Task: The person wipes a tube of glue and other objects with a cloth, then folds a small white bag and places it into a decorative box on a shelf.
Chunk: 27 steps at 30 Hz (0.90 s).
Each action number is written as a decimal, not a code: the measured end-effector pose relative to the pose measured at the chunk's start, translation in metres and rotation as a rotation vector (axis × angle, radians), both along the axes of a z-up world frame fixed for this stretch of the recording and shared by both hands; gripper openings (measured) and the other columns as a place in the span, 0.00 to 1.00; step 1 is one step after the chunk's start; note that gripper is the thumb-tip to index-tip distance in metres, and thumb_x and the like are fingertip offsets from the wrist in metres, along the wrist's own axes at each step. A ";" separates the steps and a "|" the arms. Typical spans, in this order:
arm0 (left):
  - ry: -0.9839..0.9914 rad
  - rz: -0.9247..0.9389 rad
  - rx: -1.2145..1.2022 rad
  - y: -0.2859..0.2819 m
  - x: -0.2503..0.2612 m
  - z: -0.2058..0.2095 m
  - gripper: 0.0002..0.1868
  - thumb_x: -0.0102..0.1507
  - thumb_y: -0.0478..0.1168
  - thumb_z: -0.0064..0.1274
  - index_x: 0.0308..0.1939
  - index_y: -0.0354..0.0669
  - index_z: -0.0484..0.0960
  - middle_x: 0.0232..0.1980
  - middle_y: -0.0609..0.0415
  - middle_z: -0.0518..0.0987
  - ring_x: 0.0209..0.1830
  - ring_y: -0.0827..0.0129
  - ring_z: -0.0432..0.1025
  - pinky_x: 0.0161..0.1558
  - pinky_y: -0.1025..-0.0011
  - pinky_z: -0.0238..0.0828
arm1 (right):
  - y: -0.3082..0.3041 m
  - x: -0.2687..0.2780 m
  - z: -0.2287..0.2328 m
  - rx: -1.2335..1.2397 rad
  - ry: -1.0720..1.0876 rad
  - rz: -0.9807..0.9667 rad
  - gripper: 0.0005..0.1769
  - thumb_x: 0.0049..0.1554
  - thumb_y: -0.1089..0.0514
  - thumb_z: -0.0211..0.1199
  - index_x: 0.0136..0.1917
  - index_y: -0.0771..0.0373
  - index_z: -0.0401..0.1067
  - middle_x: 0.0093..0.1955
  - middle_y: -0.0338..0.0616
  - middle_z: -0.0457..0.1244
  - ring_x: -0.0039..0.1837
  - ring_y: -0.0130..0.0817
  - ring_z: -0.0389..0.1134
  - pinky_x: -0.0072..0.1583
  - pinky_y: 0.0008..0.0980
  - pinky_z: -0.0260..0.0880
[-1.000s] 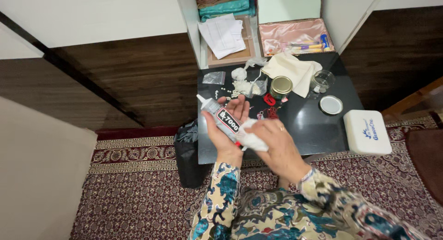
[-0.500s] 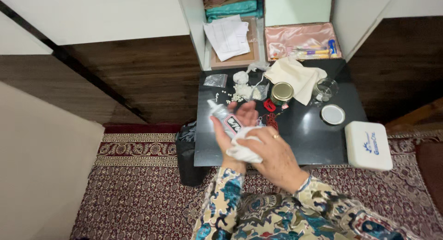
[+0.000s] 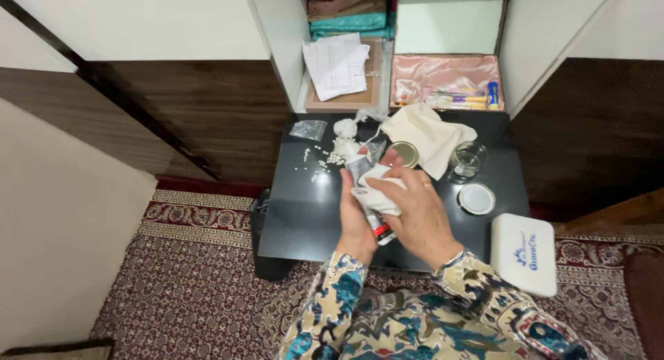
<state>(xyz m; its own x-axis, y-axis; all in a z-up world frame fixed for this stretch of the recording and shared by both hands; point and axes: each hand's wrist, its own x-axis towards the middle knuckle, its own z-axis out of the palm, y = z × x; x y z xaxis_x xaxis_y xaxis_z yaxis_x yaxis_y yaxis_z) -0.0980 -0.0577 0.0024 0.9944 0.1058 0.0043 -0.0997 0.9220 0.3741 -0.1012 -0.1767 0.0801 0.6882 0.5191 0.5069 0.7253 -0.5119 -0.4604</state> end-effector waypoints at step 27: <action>0.006 -0.250 0.034 0.013 0.019 -0.008 0.37 0.76 0.60 0.30 0.77 0.33 0.63 0.78 0.42 0.61 0.80 0.55 0.52 0.77 0.61 0.54 | -0.017 0.041 -0.031 0.544 0.504 0.136 0.20 0.54 0.65 0.70 0.58 0.69 0.71 0.60 0.41 0.64 0.60 0.28 0.68 0.60 0.24 0.67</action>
